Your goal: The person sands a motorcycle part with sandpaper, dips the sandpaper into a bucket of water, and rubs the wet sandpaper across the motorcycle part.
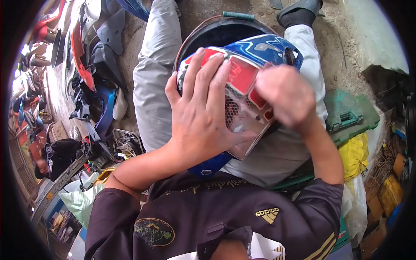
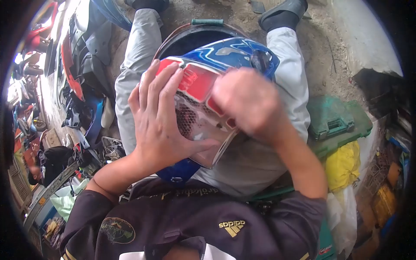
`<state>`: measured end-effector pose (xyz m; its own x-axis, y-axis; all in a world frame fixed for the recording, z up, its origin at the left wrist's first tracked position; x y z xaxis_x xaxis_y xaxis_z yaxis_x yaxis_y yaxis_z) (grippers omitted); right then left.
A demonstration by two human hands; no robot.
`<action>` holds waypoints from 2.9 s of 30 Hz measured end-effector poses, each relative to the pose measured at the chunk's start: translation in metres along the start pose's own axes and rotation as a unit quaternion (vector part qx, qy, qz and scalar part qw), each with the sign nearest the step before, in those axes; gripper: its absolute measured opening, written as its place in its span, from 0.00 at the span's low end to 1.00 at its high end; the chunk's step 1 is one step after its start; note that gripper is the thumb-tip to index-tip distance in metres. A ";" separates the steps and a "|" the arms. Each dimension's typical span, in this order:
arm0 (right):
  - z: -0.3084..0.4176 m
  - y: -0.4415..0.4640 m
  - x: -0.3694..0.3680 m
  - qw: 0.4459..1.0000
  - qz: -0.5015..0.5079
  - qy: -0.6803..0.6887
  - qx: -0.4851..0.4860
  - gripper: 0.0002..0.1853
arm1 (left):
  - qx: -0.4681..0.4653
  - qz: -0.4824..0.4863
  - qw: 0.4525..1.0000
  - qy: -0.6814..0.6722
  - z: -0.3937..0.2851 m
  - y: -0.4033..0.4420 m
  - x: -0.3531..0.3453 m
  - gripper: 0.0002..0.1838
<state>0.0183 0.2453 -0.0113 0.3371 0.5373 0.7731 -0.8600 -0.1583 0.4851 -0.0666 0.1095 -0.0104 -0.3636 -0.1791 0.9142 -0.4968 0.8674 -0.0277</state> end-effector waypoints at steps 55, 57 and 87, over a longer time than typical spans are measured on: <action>-0.037 -0.007 -0.002 0.998 -0.033 0.053 -0.016 0.12 | -0.012 0.027 0.999 0.037 -0.007 -0.001 -0.003 0.72; 0.005 -0.006 -0.003 0.998 -0.017 0.052 0.043 0.13 | -0.016 0.012 0.999 0.035 -0.007 -0.002 -0.003 0.71; -0.002 -0.002 -0.001 0.995 0.007 0.083 0.051 0.18 | -0.022 0.023 0.999 0.038 -0.007 -0.003 -0.005 0.73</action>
<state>0.0191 0.2465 -0.0133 0.2507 0.6622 0.7061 -0.8177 -0.2456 0.5206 -0.0576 0.1110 -0.0123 -0.3238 -0.1038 0.9404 -0.4446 0.8941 -0.0544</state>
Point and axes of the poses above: each hand's wrist, its own y-axis towards the middle knuckle, its own x-axis out of the back of the hand, z = x × y, the point moved 9 cm from there along y, towards the middle knuckle, and after that the axes turned 8 degrees about z, right-handed, at the moved point
